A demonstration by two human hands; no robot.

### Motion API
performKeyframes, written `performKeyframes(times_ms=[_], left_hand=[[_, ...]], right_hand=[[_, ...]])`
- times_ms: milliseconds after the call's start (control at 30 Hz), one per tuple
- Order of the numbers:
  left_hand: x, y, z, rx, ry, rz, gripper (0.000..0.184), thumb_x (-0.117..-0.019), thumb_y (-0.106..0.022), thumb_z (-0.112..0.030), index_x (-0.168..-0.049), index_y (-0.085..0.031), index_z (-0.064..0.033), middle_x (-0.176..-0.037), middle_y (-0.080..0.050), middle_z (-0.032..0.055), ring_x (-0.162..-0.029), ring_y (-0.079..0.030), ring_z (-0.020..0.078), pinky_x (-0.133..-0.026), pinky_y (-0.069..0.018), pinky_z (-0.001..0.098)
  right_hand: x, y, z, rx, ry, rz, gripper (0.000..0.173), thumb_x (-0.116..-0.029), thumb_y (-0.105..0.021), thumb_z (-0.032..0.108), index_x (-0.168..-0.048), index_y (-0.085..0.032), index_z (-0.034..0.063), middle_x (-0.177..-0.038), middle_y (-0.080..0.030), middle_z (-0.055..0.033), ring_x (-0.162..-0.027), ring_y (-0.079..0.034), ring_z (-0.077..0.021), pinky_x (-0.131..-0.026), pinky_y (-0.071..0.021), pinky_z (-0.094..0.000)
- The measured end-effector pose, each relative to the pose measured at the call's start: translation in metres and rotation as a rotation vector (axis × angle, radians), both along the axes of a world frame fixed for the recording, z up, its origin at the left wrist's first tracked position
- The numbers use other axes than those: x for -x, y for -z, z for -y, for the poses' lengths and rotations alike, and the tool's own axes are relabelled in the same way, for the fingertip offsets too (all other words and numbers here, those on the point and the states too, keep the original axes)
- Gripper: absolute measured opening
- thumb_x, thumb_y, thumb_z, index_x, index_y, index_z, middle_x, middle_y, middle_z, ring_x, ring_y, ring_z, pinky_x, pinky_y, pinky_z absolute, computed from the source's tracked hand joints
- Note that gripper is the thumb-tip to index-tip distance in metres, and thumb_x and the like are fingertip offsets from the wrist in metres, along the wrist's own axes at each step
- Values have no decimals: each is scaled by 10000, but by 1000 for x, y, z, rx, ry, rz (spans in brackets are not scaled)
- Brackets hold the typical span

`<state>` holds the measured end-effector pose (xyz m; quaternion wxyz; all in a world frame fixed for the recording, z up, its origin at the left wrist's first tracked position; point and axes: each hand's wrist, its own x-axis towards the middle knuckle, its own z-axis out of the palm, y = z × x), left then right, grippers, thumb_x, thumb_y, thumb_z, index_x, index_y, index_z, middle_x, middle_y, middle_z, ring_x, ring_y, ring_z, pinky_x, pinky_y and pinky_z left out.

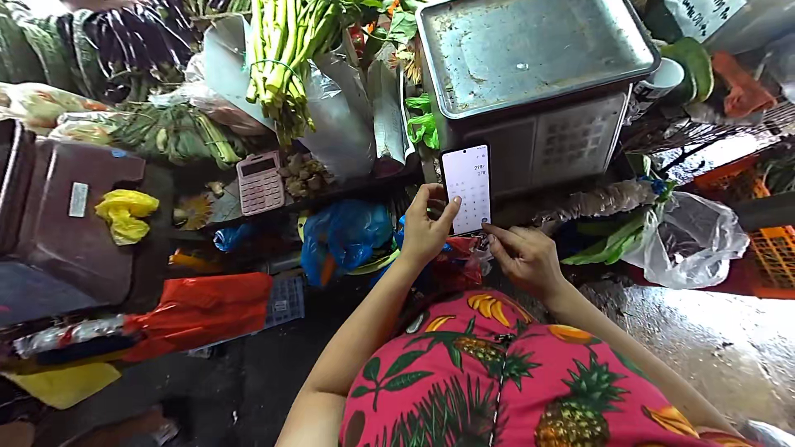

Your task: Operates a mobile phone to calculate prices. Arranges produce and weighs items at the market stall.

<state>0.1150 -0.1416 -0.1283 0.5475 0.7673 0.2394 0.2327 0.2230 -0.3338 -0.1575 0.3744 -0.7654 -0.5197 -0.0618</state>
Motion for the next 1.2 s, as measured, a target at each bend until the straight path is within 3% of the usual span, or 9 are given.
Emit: performKeyframes(times_ms=[133,233,333,433,533,700,833,1000,1200], left_hand=[[-12,-2,-6,-37,-59,41,243,-1035,-588,-282,-1122,-649,-64,-937,-676,39,-789,-654,83,-692,-547,262],[-13,-2,-6,-20,-67,45,220,-1035,-594,-275,-1106,-651,-75,-907,-668,23,-756,-640,68,-669,-535,241],[-7,-2,-2,30,-30,31,257,-1047,-552,-303,-1165,-625,-87,-955,-664,27,-774,-640,78,-665,-533,249],[0,4,3,65,12,21,263,-995,-615,-219,-1218,-597,-82,-1027,-668,45,-803,-666,104,-670,-570,274],[6,14,10,75,24,5,411,-905,-718,-155,-1273,-554,-71,-1056,-661,59,-807,-668,112,-677,-579,284],[16,30,15,5,49,29,705,-785,-828,-153,-1384,-466,-67,-1261,-595,93,-971,-652,132,-786,-577,294],[22,37,16,-43,84,35,770,-773,-824,-155,-1431,-433,-76,-1296,-576,92,-1038,-634,127,-860,-561,290],[26,38,17,-53,106,43,815,-775,-837,-164,-1464,-411,-77,-1321,-563,93,-1079,-627,135,-904,-558,302],[26,42,17,-69,106,60,821,-771,-835,-165,-1468,-411,-73,-1325,-566,94,-1121,-610,139,-931,-537,305]], right_hand=[[2,1,-1,-12,1,-4,336,-1050,-515,262,-1200,-779,119,-703,-670,-76,-649,-622,-201,-648,-504,-365],[3,0,0,-29,2,-10,340,-1055,-512,265,-1205,-777,115,-704,-672,-76,-652,-618,-197,-647,-497,-361],[3,-2,0,-50,11,-19,336,-1053,-516,259,-1203,-775,108,-703,-672,-68,-649,-614,-188,-642,-493,-356],[0,-4,-2,-60,21,-34,335,-1055,-518,261,-1215,-768,106,-716,-684,-64,-653,-623,-182,-638,-502,-361],[-5,-5,-7,-62,49,-37,340,-1047,-524,253,-1246,-754,100,-708,-675,-65,-645,-626,-192,-624,-512,-379],[-12,-12,-14,-50,56,-8,322,-1022,-539,231,-1193,-772,91,-739,-695,-67,-676,-651,-203,-638,-531,-399],[-11,-8,-18,-57,24,8,309,-1009,-550,222,-1167,-786,102,-720,-683,-61,-653,-632,-193,-620,-510,-382],[-8,-9,-26,-77,16,36,320,-1021,-544,216,-1223,-767,108,-675,-639,-51,-603,-583,-185,-585,-477,-362],[-9,-15,-35,-121,30,68,335,-1018,-525,218,-1196,-774,82,-637,-610,-35,-568,-542,-164,-557,-442,-343]])
